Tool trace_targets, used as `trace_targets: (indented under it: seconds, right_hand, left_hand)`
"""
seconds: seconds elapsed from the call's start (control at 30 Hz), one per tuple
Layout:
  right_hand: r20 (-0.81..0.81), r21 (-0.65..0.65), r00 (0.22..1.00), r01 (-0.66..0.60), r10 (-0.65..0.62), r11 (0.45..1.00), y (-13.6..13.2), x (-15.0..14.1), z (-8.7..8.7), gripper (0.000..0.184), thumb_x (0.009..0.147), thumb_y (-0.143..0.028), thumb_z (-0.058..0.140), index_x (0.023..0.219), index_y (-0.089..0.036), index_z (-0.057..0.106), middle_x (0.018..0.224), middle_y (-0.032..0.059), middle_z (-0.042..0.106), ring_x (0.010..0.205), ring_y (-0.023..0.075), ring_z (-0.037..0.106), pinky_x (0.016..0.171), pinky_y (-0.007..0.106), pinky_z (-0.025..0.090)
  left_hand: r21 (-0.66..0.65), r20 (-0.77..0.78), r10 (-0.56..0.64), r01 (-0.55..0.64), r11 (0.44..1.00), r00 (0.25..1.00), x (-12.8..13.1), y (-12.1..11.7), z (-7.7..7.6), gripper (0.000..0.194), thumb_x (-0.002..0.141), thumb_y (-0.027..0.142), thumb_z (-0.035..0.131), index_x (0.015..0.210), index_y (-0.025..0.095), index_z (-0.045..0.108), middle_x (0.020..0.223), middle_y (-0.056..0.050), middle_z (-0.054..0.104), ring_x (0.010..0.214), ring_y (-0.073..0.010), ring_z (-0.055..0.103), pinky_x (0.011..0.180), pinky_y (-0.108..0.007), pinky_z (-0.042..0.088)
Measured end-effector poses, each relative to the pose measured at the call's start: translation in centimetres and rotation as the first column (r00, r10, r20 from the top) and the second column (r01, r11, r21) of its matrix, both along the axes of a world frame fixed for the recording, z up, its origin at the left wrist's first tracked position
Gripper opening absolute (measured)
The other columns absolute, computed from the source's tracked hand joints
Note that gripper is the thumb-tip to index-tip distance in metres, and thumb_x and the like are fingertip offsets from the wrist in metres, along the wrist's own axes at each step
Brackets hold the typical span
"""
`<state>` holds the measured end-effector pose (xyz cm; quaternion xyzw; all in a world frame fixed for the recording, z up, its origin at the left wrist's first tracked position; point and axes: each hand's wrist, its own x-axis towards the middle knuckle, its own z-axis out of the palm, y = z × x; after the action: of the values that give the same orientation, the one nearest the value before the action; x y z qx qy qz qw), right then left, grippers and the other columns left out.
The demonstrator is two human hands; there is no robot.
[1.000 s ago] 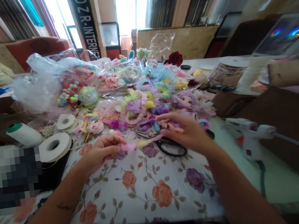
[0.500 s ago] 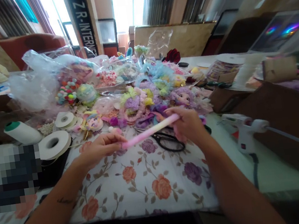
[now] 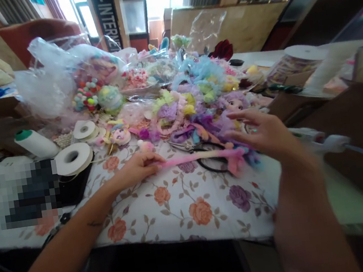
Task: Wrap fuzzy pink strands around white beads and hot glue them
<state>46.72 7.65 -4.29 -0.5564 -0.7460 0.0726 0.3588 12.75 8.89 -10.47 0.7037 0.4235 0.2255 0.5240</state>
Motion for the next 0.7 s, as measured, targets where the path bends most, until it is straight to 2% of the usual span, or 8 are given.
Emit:
trace_targets:
  seconds: [0.07, 0.1, 0.17, 0.27, 0.37, 0.5, 0.6, 0.7]
  right_hand:
    - [-0.122, 0.087, 0.992, 0.029, -0.018, 0.996, -0.5, -3.9, -0.9, 0.026, 0.087, -0.038, 0.064, 0.106, -0.022, 0.071, 0.104, 0.0094, 0.074, 0.101, 0.0275, 0.069, 0.093, 0.044, 0.052]
    - [-0.168, 0.055, 0.982, -0.073, 0.081, 0.996, -0.8, -6.0, -1.5, 0.023, 0.092, -0.036, 0.059, 0.107, -0.022, 0.07, 0.102, 0.0082, 0.075, 0.097, 0.0249, 0.07, 0.09, 0.041, 0.054]
    - [-0.185, -0.052, 0.918, -0.364, 0.35, 0.93, -1.5, -9.6, -2.9, 0.031, 0.095, -0.034, 0.054, 0.122, -0.022, 0.064, 0.115, 0.0085, 0.072, 0.105, 0.0229, 0.068, 0.091, 0.037, 0.054]
    - [-0.155, -0.122, 0.846, -0.528, 0.509, 0.84, -2.0, -12.1, -4.7, 0.038, 0.095, -0.033, 0.054, 0.131, -0.02, 0.058, 0.115, 0.0094, 0.072, 0.102, 0.0219, 0.068, 0.088, 0.035, 0.053]
    - [-0.132, -0.223, 0.869, -0.496, 0.478, 0.839, -2.0, -12.0, -5.3, 0.03, 0.096, -0.032, 0.053, 0.121, -0.018, 0.065, 0.092, 0.0052, 0.073, 0.077, 0.0176, 0.066, 0.072, 0.029, 0.051]
    - [-0.006, -0.308, 0.881, -0.452, 0.474, 0.837, -1.7, -11.2, -5.0, 0.013, 0.092, -0.025, 0.06, 0.092, -0.016, 0.07, 0.078, 0.0018, 0.068, 0.068, 0.0145, 0.059, 0.064, 0.025, 0.042]
    - [0.081, -0.374, 0.888, -0.395, 0.453, 0.839, -1.6, -11.0, -4.6, 0.022, 0.091, -0.02, 0.059, 0.07, -0.017, 0.063, 0.061, -0.0029, 0.056, 0.058, 0.0119, 0.049, 0.055, 0.023, 0.034]
    - [0.09, -0.434, 0.903, -0.344, 0.421, 0.832, -1.5, -10.7, -4.0, 0.019, 0.091, -0.022, 0.059, 0.073, -0.019, 0.061, 0.061, -0.0034, 0.055, 0.058, 0.0122, 0.049, 0.054, 0.023, 0.031]
  left_hand:
    - [-0.003, 0.045, -0.01, 0.01, 1.0, 0.999, 0.0, -0.1, 0.0, 0.028, 0.082, 0.033, 0.066, 0.104, 0.017, 0.072, 0.062, 0.001, 0.058, 0.054, -0.011, 0.051, 0.05, -0.021, 0.037]
    - [0.001, 0.065, -0.02, 0.02, 1.0, 0.998, 0.1, -0.1, 0.0, 0.028, 0.082, 0.033, 0.067, 0.104, 0.018, 0.073, 0.065, 0.001, 0.06, 0.056, -0.0111, 0.052, 0.051, -0.021, 0.038]
    - [0.004, 0.112, -0.037, 0.036, 0.999, 0.993, 0.2, -0.3, 0.3, 0.026, 0.082, 0.033, 0.067, 0.102, 0.018, 0.073, 0.069, -0.001, 0.063, 0.059, -0.011, 0.053, 0.054, -0.022, 0.041]
    - [-0.02, 0.155, -0.059, 0.062, 0.998, 0.986, 0.4, -0.5, 0.7, 0.021, 0.081, 0.033, 0.069, 0.092, 0.016, 0.075, 0.074, -0.003, 0.068, 0.06, -0.011, 0.054, 0.057, -0.023, 0.043]
    - [-0.059, 0.142, -0.056, 0.065, 0.996, 0.988, 0.5, -0.6, 0.7, 0.018, 0.08, 0.031, 0.069, 0.09, 0.017, 0.075, 0.071, -0.002, 0.067, 0.056, -0.01, 0.052, 0.055, -0.022, 0.042]
    - [-0.078, 0.146, -0.023, 0.035, 0.996, 0.989, 0.4, -0.3, 0.5, 0.019, 0.079, 0.031, 0.071, 0.091, 0.018, 0.076, 0.07, -0.002, 0.068, 0.055, -0.0097, 0.053, 0.054, -0.022, 0.042]
    - [-0.1, 0.105, -0.006, 0.016, 0.995, 0.995, -0.3, 0.0, 0.7, 0.018, 0.076, 0.031, 0.072, 0.088, 0.017, 0.077, 0.065, -0.001, 0.066, 0.052, -0.01, 0.053, 0.051, -0.022, 0.041]
    - [-0.1, -0.001, 0.006, -0.006, 0.995, 1.0, -1.7, 0.6, 1.2, 0.016, 0.073, 0.029, 0.072, 0.082, 0.017, 0.077, 0.06, -0.001, 0.066, 0.049, -0.0109, 0.053, 0.048, -0.022, 0.04]
